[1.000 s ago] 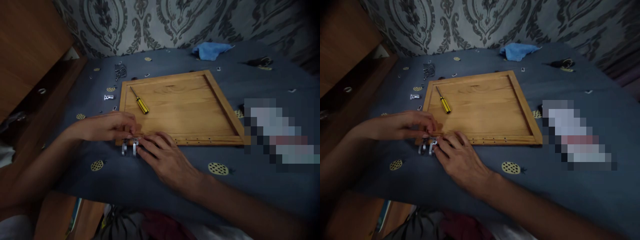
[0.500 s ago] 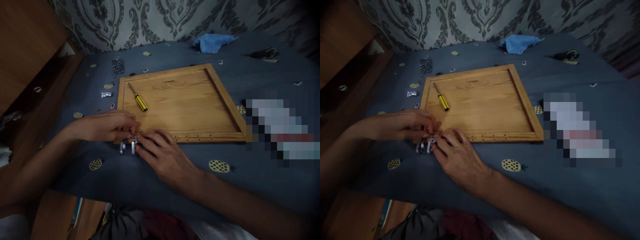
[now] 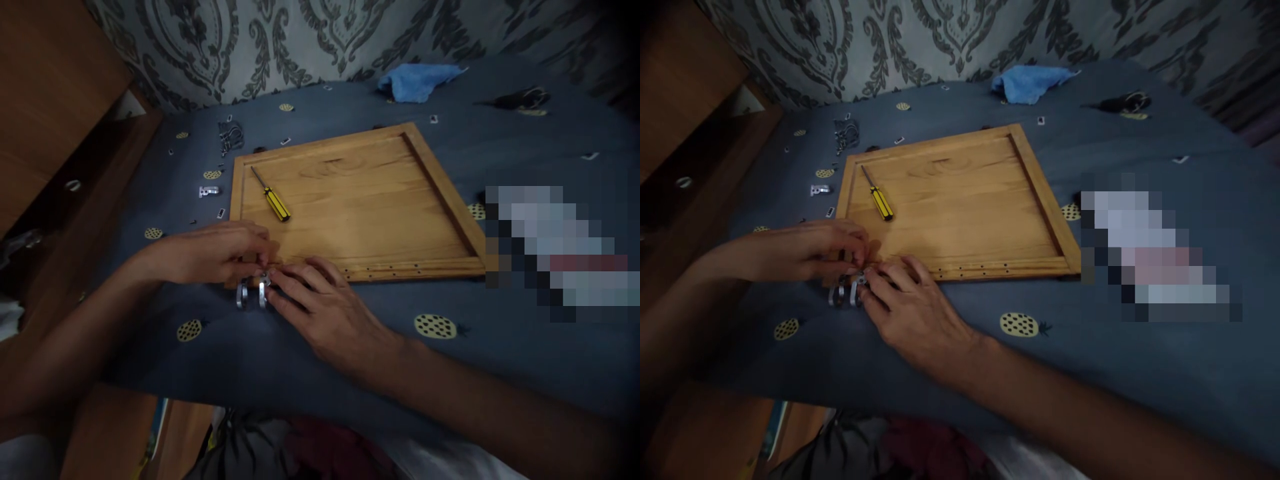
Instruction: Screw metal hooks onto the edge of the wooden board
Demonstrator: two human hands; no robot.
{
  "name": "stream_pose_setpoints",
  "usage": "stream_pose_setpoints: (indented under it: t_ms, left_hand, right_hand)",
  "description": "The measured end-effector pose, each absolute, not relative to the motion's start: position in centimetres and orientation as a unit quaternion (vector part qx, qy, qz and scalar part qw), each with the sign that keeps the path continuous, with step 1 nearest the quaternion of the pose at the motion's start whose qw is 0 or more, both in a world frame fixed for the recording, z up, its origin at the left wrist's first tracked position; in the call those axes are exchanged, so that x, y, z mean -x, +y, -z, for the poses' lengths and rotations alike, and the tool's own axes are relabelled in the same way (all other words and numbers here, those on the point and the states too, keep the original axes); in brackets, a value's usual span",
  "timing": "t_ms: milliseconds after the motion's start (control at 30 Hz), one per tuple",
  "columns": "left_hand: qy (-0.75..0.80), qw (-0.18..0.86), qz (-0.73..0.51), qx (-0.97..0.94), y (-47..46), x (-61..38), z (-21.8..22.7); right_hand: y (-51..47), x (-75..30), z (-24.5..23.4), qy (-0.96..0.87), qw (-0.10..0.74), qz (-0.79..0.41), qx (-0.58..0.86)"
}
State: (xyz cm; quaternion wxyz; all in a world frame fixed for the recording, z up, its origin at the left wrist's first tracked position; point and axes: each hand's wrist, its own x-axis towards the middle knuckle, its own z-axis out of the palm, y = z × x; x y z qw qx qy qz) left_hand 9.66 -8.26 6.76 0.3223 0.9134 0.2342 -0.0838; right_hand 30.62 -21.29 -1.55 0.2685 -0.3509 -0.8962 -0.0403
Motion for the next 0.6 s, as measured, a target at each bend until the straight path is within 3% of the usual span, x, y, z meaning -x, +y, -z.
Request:
stream_pose_setpoints:
  t_ms: [600]
  left_hand:
    - [0.292, 0.339, 0.029, -0.894, -9.8, -8.9, -7.7]
  right_hand:
    - [-21.3, -30.6, 1.6, -0.896, 0.261, 0.059, 0.354]
